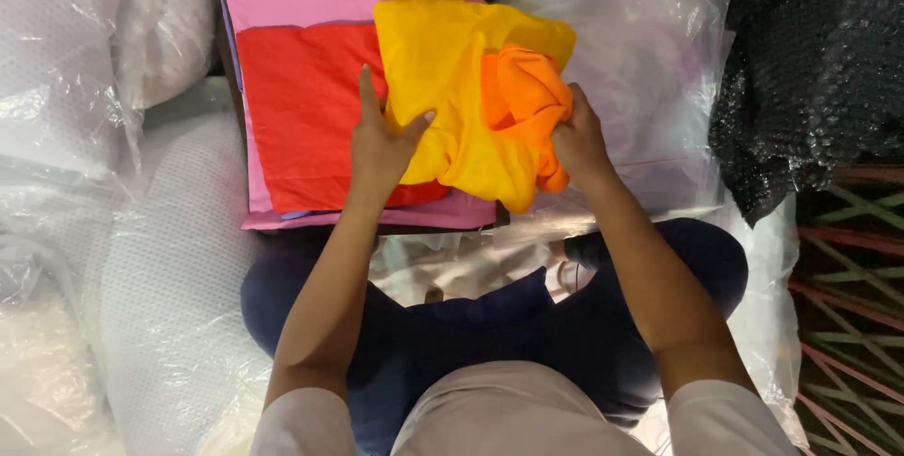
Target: Stuffing a cloth into a yellow pillowcase, folding it, placing it in a plastic bag, and cleaning the bag with a lint roller.
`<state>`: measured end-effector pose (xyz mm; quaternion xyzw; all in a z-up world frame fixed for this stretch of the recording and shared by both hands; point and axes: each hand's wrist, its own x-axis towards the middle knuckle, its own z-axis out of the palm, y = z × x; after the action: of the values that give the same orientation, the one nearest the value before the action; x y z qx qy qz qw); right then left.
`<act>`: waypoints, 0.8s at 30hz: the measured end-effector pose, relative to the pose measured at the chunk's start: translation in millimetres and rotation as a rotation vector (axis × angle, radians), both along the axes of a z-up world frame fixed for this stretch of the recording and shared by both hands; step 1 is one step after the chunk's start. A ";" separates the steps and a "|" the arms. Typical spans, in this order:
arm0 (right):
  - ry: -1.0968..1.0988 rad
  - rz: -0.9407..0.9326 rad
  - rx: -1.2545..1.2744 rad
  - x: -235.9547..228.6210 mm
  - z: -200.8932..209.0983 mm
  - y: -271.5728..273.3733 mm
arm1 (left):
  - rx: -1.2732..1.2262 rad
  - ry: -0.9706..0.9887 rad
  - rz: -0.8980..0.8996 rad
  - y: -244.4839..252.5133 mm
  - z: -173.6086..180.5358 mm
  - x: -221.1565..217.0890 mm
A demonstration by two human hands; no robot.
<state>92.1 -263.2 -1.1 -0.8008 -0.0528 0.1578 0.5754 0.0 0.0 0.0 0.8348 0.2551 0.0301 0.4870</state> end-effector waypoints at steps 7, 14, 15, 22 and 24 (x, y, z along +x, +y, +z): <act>-0.198 -0.001 0.031 -4.7 74.1 -20.9 | -0.318 0.230 -0.154 -5.3 31.9 -29.4; -0.821 -0.110 -0.227 7.0 36.9 -27.2 | 0.589 -0.183 -0.386 -24.0 6.5 -22.0; -1.089 0.016 -0.256 7.8 27.3 -20.4 | 0.518 -0.194 -0.502 -32.8 13.1 -19.0; -0.664 0.588 -0.771 10.3 -25.5 3.7 | 0.636 0.218 -0.610 -39.1 -6.1 -21.4; -0.560 0.303 -0.854 44.9 -18.1 -11.1 | 0.642 0.323 -0.638 -38.2 -5.7 -17.7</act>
<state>137.0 -274.3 -19.2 -0.9586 -0.2505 0.0269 0.1330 -17.7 -38.2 -5.7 0.9736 0.0364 -0.1738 0.1435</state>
